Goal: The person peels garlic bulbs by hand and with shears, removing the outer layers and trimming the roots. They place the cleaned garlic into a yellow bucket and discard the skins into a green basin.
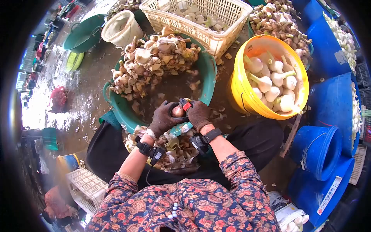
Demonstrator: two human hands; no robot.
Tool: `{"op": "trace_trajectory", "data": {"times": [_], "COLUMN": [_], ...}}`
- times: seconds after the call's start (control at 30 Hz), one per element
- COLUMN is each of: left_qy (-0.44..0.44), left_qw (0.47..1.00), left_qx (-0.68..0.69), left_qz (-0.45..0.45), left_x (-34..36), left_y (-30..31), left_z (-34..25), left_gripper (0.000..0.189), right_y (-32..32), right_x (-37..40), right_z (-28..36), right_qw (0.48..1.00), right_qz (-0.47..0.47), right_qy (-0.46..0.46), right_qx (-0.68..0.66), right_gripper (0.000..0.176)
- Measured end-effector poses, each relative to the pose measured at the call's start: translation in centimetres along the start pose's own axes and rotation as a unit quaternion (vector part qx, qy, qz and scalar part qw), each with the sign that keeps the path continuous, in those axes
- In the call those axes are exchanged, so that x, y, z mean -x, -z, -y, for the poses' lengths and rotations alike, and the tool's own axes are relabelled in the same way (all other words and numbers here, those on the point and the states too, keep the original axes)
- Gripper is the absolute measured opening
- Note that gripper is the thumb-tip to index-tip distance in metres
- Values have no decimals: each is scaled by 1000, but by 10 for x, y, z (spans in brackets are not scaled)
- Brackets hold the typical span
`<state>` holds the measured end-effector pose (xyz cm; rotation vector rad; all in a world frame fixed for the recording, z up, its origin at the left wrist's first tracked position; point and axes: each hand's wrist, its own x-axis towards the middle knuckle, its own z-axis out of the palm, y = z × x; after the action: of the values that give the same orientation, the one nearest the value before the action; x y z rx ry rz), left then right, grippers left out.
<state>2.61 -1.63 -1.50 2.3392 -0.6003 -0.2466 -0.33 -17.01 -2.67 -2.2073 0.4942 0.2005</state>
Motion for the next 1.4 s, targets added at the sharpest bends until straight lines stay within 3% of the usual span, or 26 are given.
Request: {"op": "trace_trajectory", "data": {"times": [0.17,0.27,0.3,0.37,0.47,0.5,0.53,0.57,0.63,0.67,0.7,0.77,0.8,0.83,0.87,0.9,0.93,0.97,1.0,1.03,1.07,1.1,1.17,1.2,1.3,1.4], "left_qy": [25,30,12,-5,58,59,122,180,156,158,159,171,144,116,136,137,97,52,11,13,-37,-87,-92,-86,-82,-34], "left_qw": [994,994,998,999,976,977,927,850,848,834,817,825,866,900,890,890,949,966,967,967,986,988,990,990,988,992], "left_qx": [-100,-101,-64,-29,201,198,349,490,504,529,551,533,477,419,435,435,272,96,23,23,-44,-110,-105,-112,-123,-121], "left_qz": [18,14,21,24,58,56,64,71,53,-4,-62,-82,-52,-21,-16,-16,-129,-235,-253,-252,-159,-63,-22,-23,-41,8], "left_x": [19,26,26,30,36,40,43,47,50,52,53,51,50,51,52,51,51,51,50,50,52,54,56,58,61,65], "left_y": [4,10,18,25,31,32,32,32,26,21,18,16,18,17,14,14,15,16,22,27,32,35,28,27,19,14], "left_z": [-6,-8,-13,-12,1,2,3,4,-8,-16,-22,-24,-26,-28,-26,-26,-28,-28,-28,-23,-17,-13,-10,-12,-19,-16], "left_gripper": [54,52,51,50,52,52,50,49,47,45,43,43,45,48,56,56,58,60,62,62,58,55,42,39,30,25], "right_y": [0,-6,-7,-10,-19,-19,-18,-15,6,-3,-3,-3,-7,-14,-22,-31,-39,-39,-31,-25,-28,-32,-39,-43,-44,-40], "right_x": [16,18,18,20,19,18,18,17,23,16,17,17,19,21,22,21,14,7,4,4,7,7,5,6,9,4], "right_z": [9,-2,-4,-8,-9,-8,-8,-10,3,-9,-10,-12,-14,-17,-19,-23,-24,-30,-25,-22,-22,-26,-34,-36,-44,-45], "right_qw": [997,988,988,956,916,890,797,797,840,913,913,767,767,854,889,867,829,828,813,791,800,798,911,920,946,941], "right_qz": [49,78,79,139,176,214,258,259,260,209,210,311,312,238,150,52,242,241,279,316,321,323,289,263,216,260], "right_qy": [54,119,121,114,84,48,-27,-25,9,111,112,-219,-220,-6,210,413,91,88,4,-81,-105,-107,38,115,156,207], "right_qx": [27,-55,-57,-231,-351,-400,-545,-545,-476,-331,-331,-517,-516,-462,-379,-273,-496,-498,-510,-517,-497,-496,-292,-267,-187,-67], "right_gripper": [34,23,23,19,20,21,18,18,23,31,31,42,42,46,51,55,54,54,50,47,40,40,35,31,29,25]}}
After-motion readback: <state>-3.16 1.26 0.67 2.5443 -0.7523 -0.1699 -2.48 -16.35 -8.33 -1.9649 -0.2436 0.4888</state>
